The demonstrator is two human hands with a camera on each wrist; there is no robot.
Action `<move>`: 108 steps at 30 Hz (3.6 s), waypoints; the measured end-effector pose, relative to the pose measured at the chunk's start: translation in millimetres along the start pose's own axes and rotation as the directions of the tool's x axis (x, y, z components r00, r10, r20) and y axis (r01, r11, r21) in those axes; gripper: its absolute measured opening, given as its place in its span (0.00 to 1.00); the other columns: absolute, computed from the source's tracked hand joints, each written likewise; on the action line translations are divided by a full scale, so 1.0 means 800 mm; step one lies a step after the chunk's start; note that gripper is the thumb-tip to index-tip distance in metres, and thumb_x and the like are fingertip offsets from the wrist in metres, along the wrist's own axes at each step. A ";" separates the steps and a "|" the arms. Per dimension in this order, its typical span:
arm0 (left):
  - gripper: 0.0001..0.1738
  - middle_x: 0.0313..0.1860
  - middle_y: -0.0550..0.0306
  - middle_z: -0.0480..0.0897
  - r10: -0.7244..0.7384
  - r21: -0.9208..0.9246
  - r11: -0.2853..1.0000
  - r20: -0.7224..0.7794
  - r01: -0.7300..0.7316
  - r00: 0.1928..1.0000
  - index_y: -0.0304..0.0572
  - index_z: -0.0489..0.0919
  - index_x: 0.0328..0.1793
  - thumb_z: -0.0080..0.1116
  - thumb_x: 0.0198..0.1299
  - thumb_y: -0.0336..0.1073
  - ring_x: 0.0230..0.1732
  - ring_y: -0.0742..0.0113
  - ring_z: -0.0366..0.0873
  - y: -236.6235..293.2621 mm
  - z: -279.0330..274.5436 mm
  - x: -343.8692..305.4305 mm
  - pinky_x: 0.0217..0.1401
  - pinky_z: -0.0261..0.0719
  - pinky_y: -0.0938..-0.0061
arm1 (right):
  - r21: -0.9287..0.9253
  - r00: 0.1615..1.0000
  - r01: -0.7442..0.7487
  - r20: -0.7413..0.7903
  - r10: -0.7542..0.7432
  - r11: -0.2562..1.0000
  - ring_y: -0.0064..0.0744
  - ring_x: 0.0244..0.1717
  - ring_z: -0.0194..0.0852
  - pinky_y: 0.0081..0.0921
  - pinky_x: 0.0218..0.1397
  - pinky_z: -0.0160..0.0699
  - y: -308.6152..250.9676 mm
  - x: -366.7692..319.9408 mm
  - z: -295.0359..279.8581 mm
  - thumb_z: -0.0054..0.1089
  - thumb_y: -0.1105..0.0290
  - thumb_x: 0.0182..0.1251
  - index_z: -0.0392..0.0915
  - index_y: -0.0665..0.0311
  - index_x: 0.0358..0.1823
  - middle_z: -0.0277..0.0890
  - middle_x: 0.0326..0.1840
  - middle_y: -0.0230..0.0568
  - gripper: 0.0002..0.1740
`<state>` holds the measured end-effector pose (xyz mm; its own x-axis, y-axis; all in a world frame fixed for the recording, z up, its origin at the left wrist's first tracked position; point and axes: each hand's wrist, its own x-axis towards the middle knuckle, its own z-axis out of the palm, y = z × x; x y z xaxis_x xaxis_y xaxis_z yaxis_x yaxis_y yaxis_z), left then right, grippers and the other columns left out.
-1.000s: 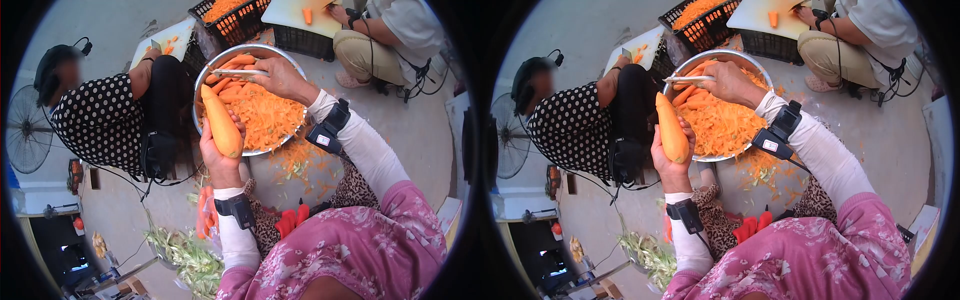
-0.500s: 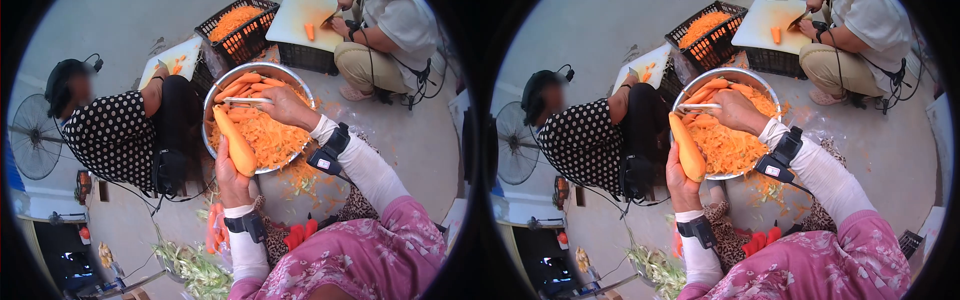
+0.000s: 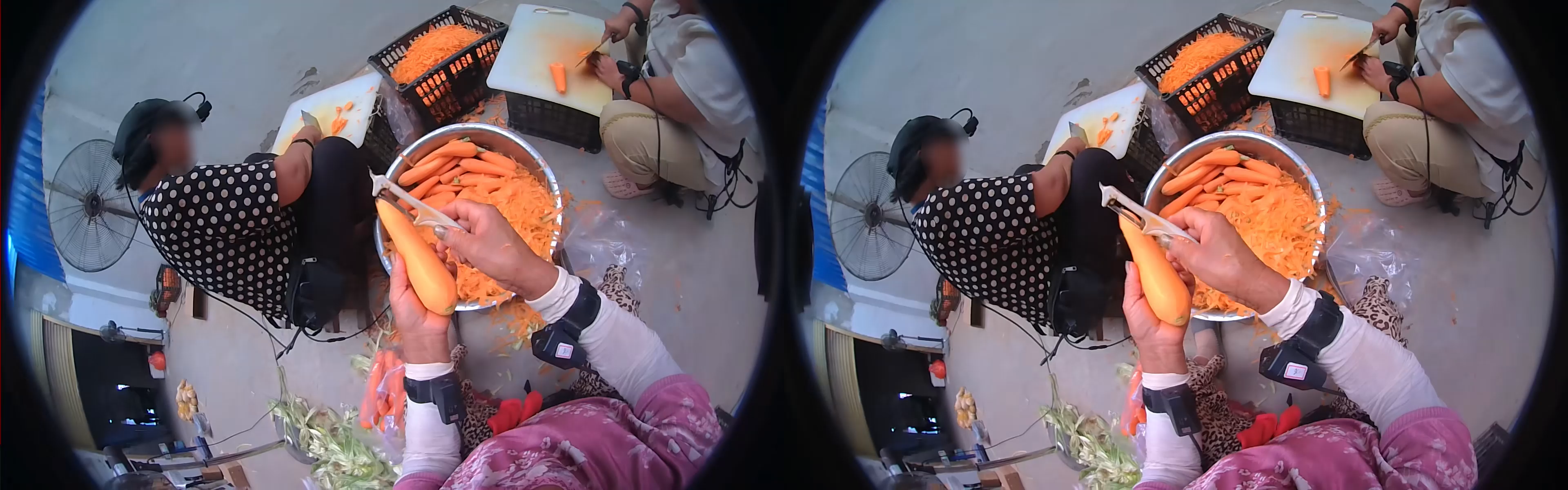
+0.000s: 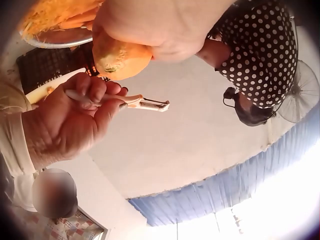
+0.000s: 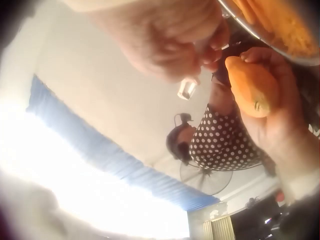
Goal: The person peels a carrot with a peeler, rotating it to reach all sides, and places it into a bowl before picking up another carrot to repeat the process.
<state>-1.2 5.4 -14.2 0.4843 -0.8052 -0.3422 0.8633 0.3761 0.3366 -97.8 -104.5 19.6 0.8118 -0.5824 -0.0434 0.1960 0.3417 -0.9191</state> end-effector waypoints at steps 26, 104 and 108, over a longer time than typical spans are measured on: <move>0.23 0.59 0.50 0.75 0.024 0.135 0.990 0.039 -0.029 0.999 0.37 0.68 0.64 0.42 0.71 0.45 0.60 0.58 0.73 -0.036 0.031 0.021 0.66 0.69 0.63 | -0.488 0.930 0.305 -0.034 -0.367 0.818 0.28 0.38 0.78 0.25 0.43 0.75 -0.004 -0.004 -0.029 0.58 0.73 0.61 0.75 0.71 0.46 0.80 0.38 0.43 0.13; 0.22 0.45 0.44 0.75 0.076 0.016 0.997 -0.011 -0.076 0.997 0.36 0.70 0.58 0.46 0.68 0.46 0.43 0.54 0.73 0.029 -0.015 0.002 0.47 0.76 0.61 | -0.881 0.998 0.002 0.028 0.047 0.473 0.21 0.32 0.72 0.23 0.37 0.73 0.046 0.059 -0.131 0.69 0.64 0.55 0.79 0.65 0.42 0.77 0.30 0.33 0.17; 0.20 0.45 0.45 0.74 0.070 -0.002 0.998 -0.011 -0.070 0.997 0.37 0.71 0.57 0.47 0.68 0.45 0.44 0.55 0.72 0.033 -0.023 0.002 0.47 0.75 0.62 | -0.976 0.989 0.008 0.040 0.145 0.217 0.26 0.31 0.77 0.26 0.37 0.75 0.124 0.086 -0.190 0.66 0.67 0.53 0.81 0.62 0.38 0.79 0.28 0.39 0.12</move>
<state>25.0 22.7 -22.0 0.5452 -0.7718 -0.3272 0.8273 0.4324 0.3585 -106.3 -222.9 -134.1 0.8530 -0.4967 -0.1604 -0.4882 -0.6506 -0.5816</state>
